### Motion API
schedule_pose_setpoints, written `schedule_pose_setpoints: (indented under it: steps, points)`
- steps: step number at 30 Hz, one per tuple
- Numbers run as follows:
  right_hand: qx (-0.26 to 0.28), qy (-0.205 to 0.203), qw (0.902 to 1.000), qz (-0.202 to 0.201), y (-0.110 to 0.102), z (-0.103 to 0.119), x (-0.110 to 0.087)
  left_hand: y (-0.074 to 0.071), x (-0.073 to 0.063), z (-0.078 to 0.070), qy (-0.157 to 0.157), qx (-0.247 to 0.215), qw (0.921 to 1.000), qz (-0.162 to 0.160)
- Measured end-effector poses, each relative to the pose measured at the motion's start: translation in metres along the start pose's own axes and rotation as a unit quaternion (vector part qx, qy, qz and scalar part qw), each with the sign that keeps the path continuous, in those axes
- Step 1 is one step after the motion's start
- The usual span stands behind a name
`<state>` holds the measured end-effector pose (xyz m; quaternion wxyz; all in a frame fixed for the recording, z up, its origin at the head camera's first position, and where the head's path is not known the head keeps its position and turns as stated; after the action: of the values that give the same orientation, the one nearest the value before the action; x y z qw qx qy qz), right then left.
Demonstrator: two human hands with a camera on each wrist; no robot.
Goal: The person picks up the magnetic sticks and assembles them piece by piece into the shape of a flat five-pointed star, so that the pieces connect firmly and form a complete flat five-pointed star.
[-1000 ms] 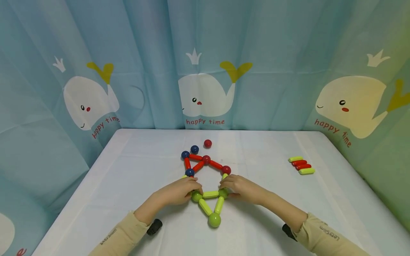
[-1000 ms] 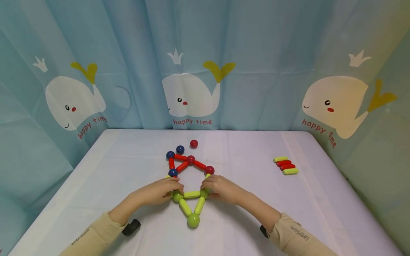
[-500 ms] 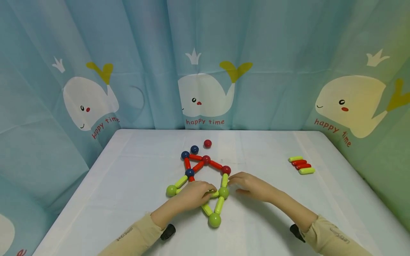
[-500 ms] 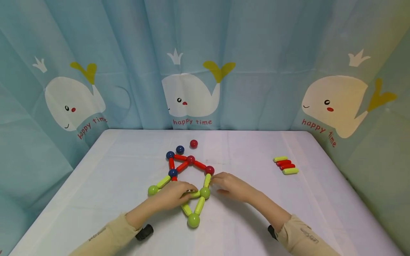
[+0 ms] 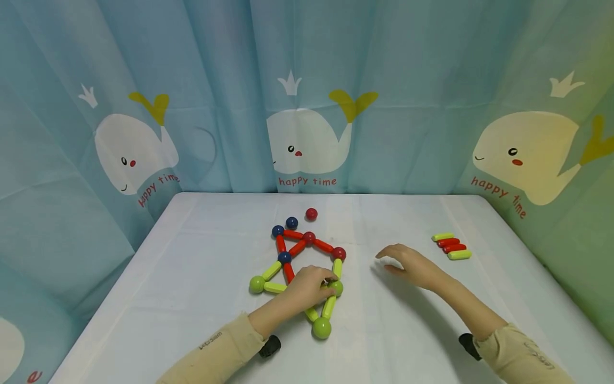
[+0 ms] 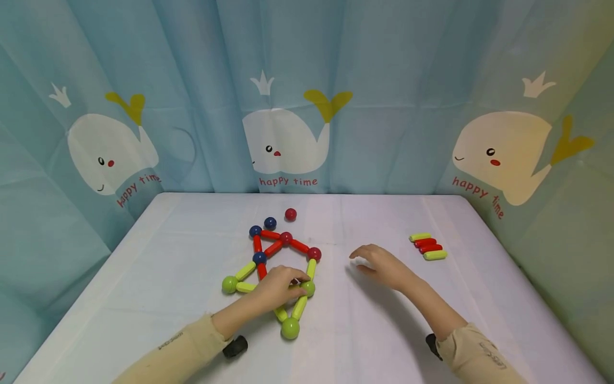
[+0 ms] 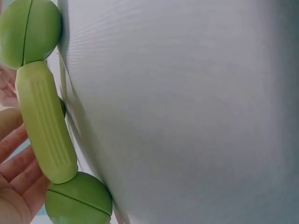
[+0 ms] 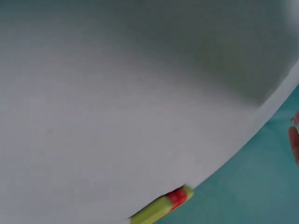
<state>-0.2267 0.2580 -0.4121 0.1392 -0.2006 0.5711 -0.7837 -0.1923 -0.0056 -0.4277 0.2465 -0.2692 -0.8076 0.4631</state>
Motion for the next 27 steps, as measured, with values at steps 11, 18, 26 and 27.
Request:
schedule_pose_setpoints:
  steps: [11, 18, 26, 27]
  points:
    - [-0.028, -0.01, 0.9923, -0.12, -0.021, -0.061, -0.021, -0.001, 0.005, -0.003, -0.01, 0.011, 0.9999, 0.007]
    - [-0.041, 0.053, 0.9904, -0.12, -0.034, -0.089, -0.037, -0.004, 0.006, -0.008, -0.012, 0.016, 0.9997, 0.014]
    - [-0.062, 0.085, 0.9869, -0.122, -0.035, -0.113, -0.059, -0.005, 0.007, -0.008, -0.015, 0.014, 0.9995, 0.022]
    - [-0.065, 0.086, 0.9865, -0.123, -0.035, -0.116, -0.061, -0.005, 0.007, -0.008, -0.014, 0.015, 0.9995, 0.024]
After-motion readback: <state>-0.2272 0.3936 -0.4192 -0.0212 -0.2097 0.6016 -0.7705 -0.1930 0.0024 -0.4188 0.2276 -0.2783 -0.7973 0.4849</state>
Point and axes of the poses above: each hand's wrist, its own x-axis towards the middle knuckle, its own y-axis out of the palm, z = x × y, the point moved 1 cm from there along x, towards the middle knuckle, and after that the axes turned 13 degrees about y, right-handed, at the moved point
